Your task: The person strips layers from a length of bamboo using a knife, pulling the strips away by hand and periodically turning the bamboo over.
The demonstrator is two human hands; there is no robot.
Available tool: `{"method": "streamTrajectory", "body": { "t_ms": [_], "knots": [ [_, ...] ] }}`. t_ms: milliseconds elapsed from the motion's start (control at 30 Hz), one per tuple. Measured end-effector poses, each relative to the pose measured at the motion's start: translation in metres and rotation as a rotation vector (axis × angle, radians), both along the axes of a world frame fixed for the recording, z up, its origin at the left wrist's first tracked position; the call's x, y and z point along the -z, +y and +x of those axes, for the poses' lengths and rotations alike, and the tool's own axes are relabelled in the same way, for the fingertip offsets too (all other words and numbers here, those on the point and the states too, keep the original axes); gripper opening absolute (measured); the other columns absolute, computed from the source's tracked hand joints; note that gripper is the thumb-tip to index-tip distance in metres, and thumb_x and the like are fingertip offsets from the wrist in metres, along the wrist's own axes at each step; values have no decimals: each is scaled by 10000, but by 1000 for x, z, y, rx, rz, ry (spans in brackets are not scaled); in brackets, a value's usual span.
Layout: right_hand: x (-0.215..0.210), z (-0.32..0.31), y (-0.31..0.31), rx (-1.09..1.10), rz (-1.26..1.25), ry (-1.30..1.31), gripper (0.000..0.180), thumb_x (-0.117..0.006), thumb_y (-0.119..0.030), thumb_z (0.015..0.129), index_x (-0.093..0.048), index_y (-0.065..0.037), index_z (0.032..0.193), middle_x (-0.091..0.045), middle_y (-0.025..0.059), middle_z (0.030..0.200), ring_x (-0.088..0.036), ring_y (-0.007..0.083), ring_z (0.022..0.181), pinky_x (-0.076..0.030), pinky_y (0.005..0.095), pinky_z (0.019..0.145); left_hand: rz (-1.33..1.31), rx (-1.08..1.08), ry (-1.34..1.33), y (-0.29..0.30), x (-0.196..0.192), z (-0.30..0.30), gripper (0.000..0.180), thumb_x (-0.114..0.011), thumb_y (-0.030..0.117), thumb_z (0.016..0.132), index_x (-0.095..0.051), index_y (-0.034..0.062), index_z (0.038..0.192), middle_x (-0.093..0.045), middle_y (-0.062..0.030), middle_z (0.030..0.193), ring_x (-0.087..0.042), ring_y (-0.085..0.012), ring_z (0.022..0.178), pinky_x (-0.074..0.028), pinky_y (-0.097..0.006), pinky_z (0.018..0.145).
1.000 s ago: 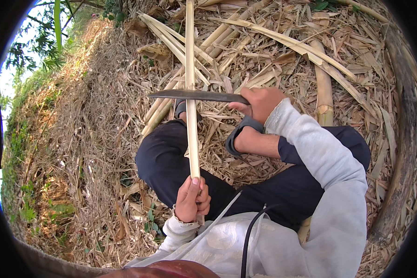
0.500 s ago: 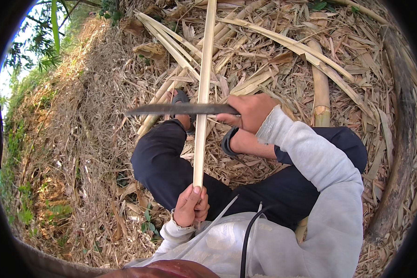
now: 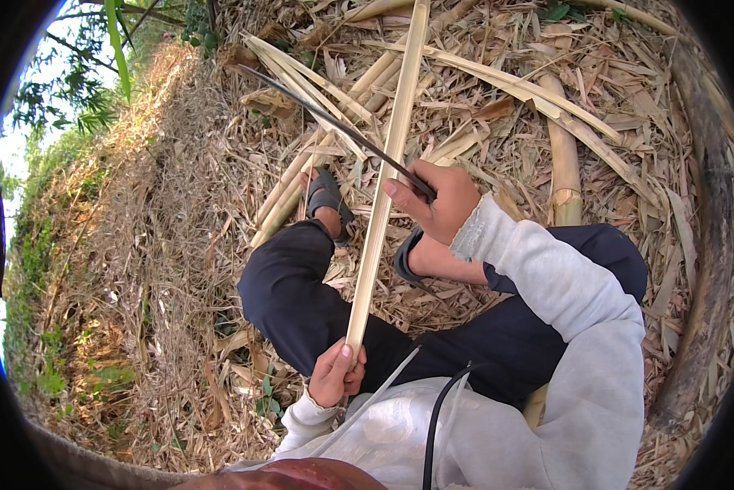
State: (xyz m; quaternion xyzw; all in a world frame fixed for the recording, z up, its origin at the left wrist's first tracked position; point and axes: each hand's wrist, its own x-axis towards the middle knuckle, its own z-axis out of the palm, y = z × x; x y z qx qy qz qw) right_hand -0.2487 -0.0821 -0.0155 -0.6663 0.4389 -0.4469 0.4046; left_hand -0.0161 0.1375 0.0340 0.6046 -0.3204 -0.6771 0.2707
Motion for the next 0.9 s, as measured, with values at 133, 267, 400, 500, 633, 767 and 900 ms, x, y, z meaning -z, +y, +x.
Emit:
{"method": "streamTrajectory", "body": {
  "t_ms": [133,267,400,500,633,767,900],
  "knots": [
    [-17,-3,2,-18,205,-112,367,-703,-355,867,-609,-18,757,-481,-16,543,-431,69,512,-371,265,494,-14,27,-15,12,1,3,315,-364,329,1043,-455,55,914,-327,43,582,-263,-33,436,-231,-203,390],
    [-24,-9,-2,-59,316,-208,290,-726,-293,856,-624,-26,802,-513,-32,543,-469,61,499,-384,246,476,-59,56,-124,17,3,0,306,-370,324,1041,-455,61,911,-340,43,579,-284,-37,441,-236,-203,396],
    [-28,-13,0,-139,436,-336,259,-721,-254,866,-612,-20,871,-492,-53,543,-457,50,496,-375,239,475,-9,170,-91,14,2,6,340,-357,351,1039,-487,39,999,-446,3,669,-428,-75,544,-366,-222,504],
    [-33,-15,2,-175,449,-350,245,-711,-244,876,-609,-20,874,-475,-61,547,-432,39,504,-366,234,481,-176,223,-159,4,1,2,421,-336,379,1038,-497,-3,1107,-536,-57,826,-553,-127,740,-461,-273,691],
    [-30,-14,9,-170,322,-318,239,-707,-241,880,-612,-23,854,-454,-68,547,-398,35,508,-347,236,477,-425,231,-297,-48,-5,-16,465,-308,372,1044,-490,-38,1166,-582,-107,961,-620,-173,874,-505,-309,807],
    [-25,-13,13,-164,187,-234,249,-708,-235,880,-607,-11,840,-496,-37,553,-437,36,483,-359,233,451,-353,220,-240,-96,-8,-43,396,-328,338,1047,-505,-11,1107,-581,-76,843,-621,-148,668,-515,-256,617],
    [-26,-12,22,-181,148,-166,228,-695,-219,889,-627,-2,872,-490,-42,580,-414,27,554,-354,237,498,-267,130,-55,-125,-12,-59,317,-380,303,1044,-517,18,1015,-486,-7,635,-460,-79,428,-375,-207,402]
  ]
}}
